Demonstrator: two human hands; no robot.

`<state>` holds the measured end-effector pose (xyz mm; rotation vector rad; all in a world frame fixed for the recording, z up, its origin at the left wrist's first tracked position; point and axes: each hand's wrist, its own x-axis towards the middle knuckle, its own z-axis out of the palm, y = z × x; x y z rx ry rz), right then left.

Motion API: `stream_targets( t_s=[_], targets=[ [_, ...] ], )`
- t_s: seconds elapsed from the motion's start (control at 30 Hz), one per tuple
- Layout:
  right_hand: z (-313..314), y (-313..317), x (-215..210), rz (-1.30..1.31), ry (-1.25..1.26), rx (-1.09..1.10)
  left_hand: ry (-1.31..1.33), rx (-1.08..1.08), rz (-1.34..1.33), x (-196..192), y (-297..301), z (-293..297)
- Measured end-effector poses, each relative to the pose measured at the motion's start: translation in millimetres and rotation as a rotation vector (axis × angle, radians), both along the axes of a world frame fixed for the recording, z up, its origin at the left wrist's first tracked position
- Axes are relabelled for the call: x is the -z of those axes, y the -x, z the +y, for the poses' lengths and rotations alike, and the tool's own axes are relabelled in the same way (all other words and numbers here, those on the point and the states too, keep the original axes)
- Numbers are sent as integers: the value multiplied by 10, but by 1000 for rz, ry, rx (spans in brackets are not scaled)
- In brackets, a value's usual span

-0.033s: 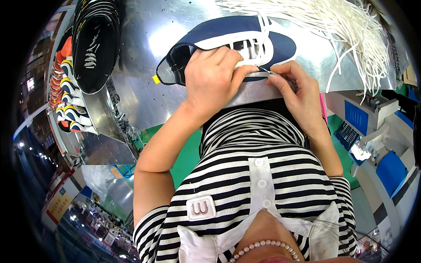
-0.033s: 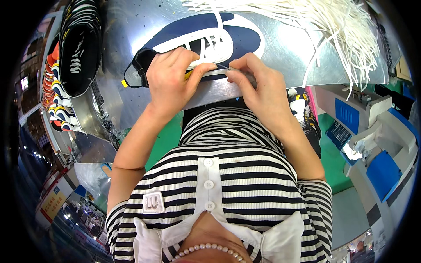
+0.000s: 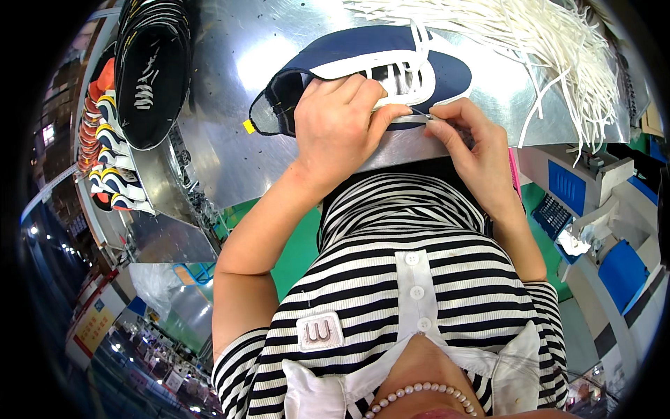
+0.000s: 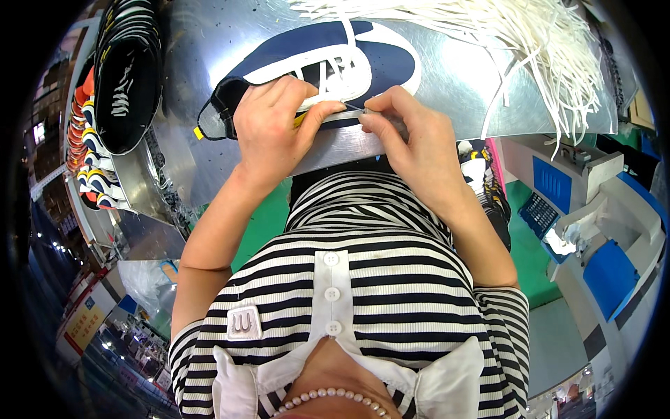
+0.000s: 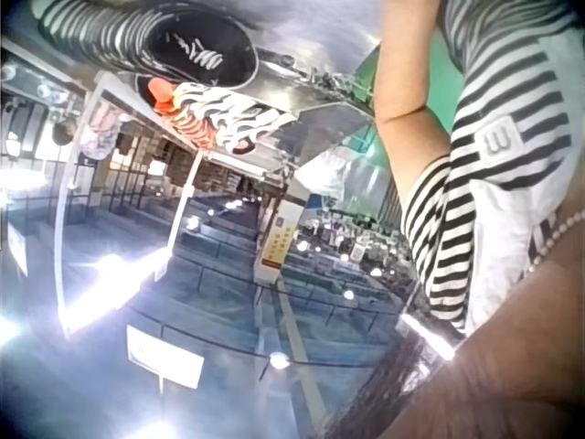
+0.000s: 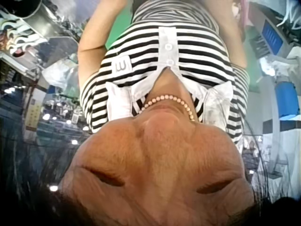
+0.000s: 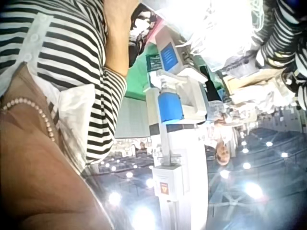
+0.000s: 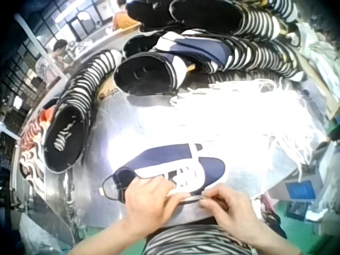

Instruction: The person laces a blue and white sneaker by hand, threading white shoelaces through the eyelets and pulling them taut. The person repeats this process on a second shoe, ensuring the laces are properly aligned and secured.

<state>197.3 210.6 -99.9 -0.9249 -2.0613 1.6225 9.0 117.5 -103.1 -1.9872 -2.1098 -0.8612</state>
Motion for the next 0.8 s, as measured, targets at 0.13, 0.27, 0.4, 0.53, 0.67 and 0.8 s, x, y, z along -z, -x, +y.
stream_targets(
  t_s=[0.13,0.27,0.4,0.53,0.67,0.8],
  targets=[
    [8,4,15,-15,-22,1,-10,9,-10,-10,-5,-1],
    [-11,30,25,-57,-53,-7,31,54,-108,-27,-3,-15],
    [-113,170,165,-48,-160,63,138,85,-298,-48,-10,-55],
    [-113,391,219,-9,-253,99,124,57,-238,-59,-19,-95],
    [238,-140,-189,-193,-88,-19,17,42,60,-90,6,-247],
    [430,-70,-479,335,-310,-8,-39,105,120,-75,-45,-269]
  ],
)
